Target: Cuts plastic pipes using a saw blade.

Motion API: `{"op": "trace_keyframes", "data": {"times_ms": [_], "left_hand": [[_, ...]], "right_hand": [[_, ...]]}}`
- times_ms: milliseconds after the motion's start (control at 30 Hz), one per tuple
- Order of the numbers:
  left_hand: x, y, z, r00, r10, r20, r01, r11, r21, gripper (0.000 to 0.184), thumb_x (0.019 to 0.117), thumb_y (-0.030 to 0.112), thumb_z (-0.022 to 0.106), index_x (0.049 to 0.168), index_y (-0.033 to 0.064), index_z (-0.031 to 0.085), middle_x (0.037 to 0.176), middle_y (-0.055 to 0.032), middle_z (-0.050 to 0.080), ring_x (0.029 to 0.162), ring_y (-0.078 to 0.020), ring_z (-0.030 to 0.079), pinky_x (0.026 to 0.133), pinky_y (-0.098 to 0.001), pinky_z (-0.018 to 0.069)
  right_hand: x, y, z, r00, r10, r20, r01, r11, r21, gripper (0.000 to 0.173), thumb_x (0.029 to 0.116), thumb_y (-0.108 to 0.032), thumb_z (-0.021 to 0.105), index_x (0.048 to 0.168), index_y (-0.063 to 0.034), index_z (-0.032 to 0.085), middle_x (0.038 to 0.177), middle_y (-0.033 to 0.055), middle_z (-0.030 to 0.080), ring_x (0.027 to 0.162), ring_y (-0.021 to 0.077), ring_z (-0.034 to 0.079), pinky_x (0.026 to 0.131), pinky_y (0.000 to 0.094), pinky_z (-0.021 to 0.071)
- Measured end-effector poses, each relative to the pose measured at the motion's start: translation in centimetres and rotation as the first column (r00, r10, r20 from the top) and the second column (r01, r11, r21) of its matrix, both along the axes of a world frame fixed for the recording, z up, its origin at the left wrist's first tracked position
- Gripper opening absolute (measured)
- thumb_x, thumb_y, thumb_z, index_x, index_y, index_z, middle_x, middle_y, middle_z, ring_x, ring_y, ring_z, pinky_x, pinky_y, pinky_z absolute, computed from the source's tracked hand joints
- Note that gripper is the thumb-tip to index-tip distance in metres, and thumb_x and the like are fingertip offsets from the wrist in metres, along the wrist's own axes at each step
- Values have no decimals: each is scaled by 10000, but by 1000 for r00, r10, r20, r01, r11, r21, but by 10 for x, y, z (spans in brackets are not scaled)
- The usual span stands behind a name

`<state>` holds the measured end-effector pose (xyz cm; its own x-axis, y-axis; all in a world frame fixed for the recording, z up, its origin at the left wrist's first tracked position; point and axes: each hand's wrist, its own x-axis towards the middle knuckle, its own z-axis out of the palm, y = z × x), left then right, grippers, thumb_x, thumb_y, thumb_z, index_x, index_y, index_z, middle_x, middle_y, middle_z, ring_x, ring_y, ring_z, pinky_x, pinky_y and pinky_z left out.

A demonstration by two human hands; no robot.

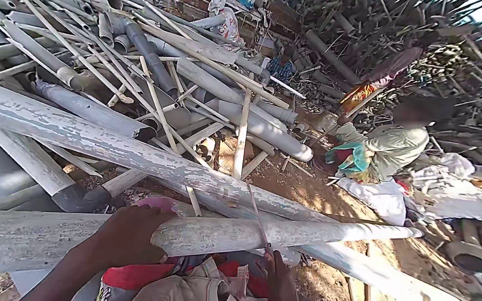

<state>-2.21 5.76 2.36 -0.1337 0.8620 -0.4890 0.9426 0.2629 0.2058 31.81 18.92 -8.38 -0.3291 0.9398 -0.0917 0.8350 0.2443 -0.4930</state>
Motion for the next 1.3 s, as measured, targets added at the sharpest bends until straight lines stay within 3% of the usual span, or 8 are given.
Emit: {"op": "trace_keyframes", "data": {"times_ms": [100,200,400,567,733,867,1133,1300], "left_hand": [[9,-11,-16,1000,-18,-20,24,947,319,677,812,410,829,1418,202,611,1336,-128,653,1268,-399,577,956,-631,471],[36,-20,-61,986,-49,-159,160,530,833,336,761,192,701,1088,161,776,1144,-117,736,1125,-403,675,926,-621,513],[56,-3,-103,946,98,-309,270,285,920,405,1003,310,346,1165,222,706,1190,-47,733,1177,-262,651,1003,-419,459],[45,18,-77,937,21,-349,294,492,819,641,841,572,616,1311,142,682,1216,-129,720,1116,-362,691,911,-536,545],[48,50,-15,990,-21,-137,58,962,266,807,892,526,732,1522,99,464,1420,-222,563,1316,-430,531,1080,-577,402],[54,54,-17,988,-28,-152,63,972,226,843,880,572,723,1533,116,446,1419,-213,560,1315,-431,522,1071,-574,400],[51,50,-27,985,-34,-169,90,937,336,846,840,565,767,1484,82,506,1345,-220,612,1233,-434,583,1039,-577,428],[53,49,-28,983,-38,-178,96,938,333,845,848,576,753,1484,78,507,1348,-226,609,1237,-434,583,1046,-569,424]], "right_hand": [[51,56,-18,940,-340,16,340,936,-87,554,1133,-352,324,1140,125,607,831,270,626,764,389,640,738,564,496],[59,74,-27,878,-476,-58,452,862,-228,595,1135,-417,240,1072,79,564,707,129,496,557,234,490,571,428,462],[-13,-13,-5,990,-15,-142,12,1000,-18,465,1089,-278,383,1094,130,606,733,192,589,679,322,608,654,511,493],[-30,-8,-7,970,227,-91,-217,970,112,522,1039,-351,433,1077,131,633,673,208,633,625,390,671,563,553,515],[11,54,-16,969,-193,-152,184,980,-74,510,1128,-312,322,1120,122,589,766,205,571,684,322,571,685,521,473],[41,79,-8,918,-392,-58,360,888,-287,558,1139,-382,248,1067,75,561,666,86,466,517,187,468,539,369,456],[-23,-24,29,991,95,-97,-112,973,-200,485,1086,-309,390,1137,114,621,762,194,606,721,324,616,697,513,496],[2,32,14,996,-83,-31,74,976,-206,518,1129,-354,313,1098,81,593,767,159,561,711,285,573,708,485,480]]}}
